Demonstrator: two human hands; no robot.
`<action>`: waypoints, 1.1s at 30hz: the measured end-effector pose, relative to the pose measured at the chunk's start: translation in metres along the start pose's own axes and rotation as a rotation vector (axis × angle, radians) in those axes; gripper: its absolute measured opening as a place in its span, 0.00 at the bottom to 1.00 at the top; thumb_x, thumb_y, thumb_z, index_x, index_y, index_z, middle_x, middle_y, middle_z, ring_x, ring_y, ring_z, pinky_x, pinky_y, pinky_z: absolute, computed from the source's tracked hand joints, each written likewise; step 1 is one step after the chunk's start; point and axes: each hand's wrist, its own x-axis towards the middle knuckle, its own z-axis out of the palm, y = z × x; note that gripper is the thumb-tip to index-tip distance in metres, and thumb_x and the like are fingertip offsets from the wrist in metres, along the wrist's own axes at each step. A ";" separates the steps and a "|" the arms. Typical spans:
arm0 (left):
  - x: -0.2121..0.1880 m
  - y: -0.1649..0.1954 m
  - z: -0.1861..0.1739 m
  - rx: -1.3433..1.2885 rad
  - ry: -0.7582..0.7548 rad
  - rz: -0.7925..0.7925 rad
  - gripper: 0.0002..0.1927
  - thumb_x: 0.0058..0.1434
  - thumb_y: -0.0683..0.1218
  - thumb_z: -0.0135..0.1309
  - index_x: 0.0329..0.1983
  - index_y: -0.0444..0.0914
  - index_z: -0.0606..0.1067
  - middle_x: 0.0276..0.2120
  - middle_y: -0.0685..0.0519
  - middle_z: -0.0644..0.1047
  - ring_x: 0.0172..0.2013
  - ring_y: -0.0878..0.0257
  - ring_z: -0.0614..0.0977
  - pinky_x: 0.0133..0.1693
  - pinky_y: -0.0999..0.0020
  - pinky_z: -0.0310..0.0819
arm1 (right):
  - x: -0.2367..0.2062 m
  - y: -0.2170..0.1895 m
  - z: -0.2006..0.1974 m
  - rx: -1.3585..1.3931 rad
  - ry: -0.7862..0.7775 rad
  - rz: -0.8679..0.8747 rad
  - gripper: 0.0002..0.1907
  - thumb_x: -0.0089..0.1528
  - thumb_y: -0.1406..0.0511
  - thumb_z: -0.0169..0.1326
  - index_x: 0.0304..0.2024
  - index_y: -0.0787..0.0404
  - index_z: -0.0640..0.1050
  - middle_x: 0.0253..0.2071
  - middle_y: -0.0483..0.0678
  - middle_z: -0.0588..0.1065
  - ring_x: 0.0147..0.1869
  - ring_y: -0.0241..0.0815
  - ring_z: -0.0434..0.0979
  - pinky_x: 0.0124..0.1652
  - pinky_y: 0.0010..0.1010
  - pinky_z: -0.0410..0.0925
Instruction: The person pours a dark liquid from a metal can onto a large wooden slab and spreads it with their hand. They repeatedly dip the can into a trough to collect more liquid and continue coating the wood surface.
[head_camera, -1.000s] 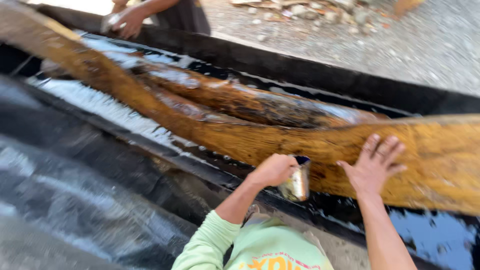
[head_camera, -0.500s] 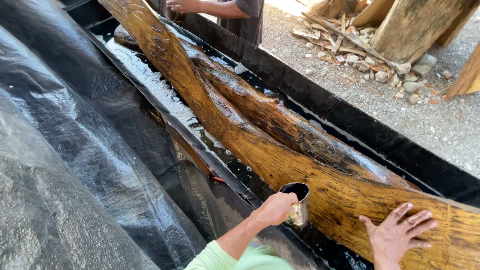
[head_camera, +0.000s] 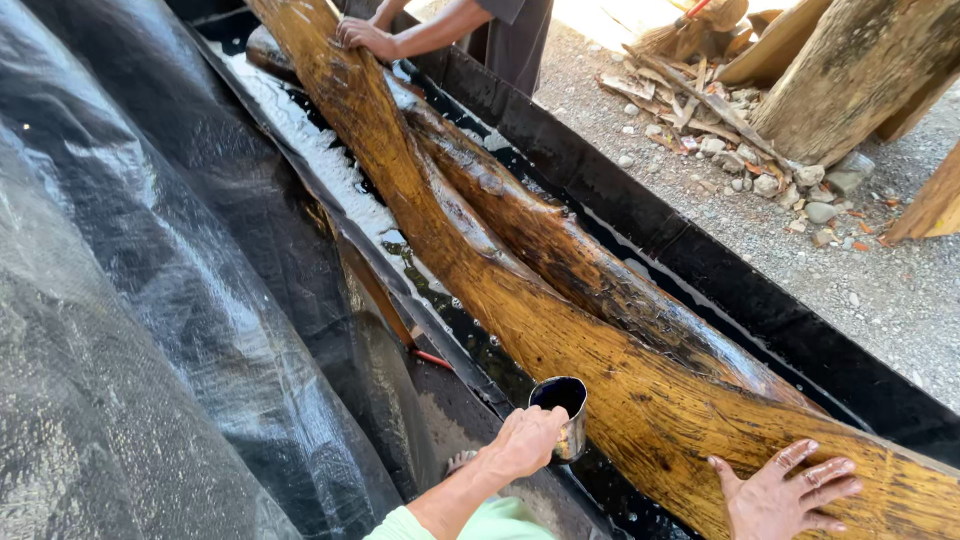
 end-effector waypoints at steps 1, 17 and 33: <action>0.001 -0.002 -0.001 0.003 -0.006 0.011 0.10 0.59 0.36 0.50 0.44 0.35 0.69 0.36 0.39 0.79 0.42 0.39 0.79 0.43 0.45 0.72 | 0.000 -0.001 0.000 0.002 -0.001 0.000 0.74 0.46 0.34 0.50 0.86 0.60 0.43 0.81 0.73 0.26 0.83 0.75 0.18 0.60 0.94 0.37; 0.009 -0.032 0.019 0.013 -0.029 0.129 0.10 0.54 0.36 0.54 0.40 0.37 0.73 0.37 0.43 0.79 0.41 0.42 0.79 0.41 0.46 0.73 | 0.006 -0.018 -0.009 -0.127 -0.005 -0.177 0.74 0.51 0.36 0.60 0.88 0.53 0.38 0.82 0.69 0.25 0.83 0.72 0.19 0.70 0.82 0.31; -0.001 -0.021 0.021 0.031 0.108 0.209 0.09 0.55 0.35 0.53 0.38 0.38 0.72 0.33 0.46 0.77 0.40 0.46 0.77 0.40 0.50 0.73 | 0.037 -0.042 -0.016 -0.181 0.020 -0.388 0.62 0.46 0.45 0.69 0.77 0.58 0.60 0.79 0.58 0.52 0.86 0.68 0.39 0.70 0.80 0.32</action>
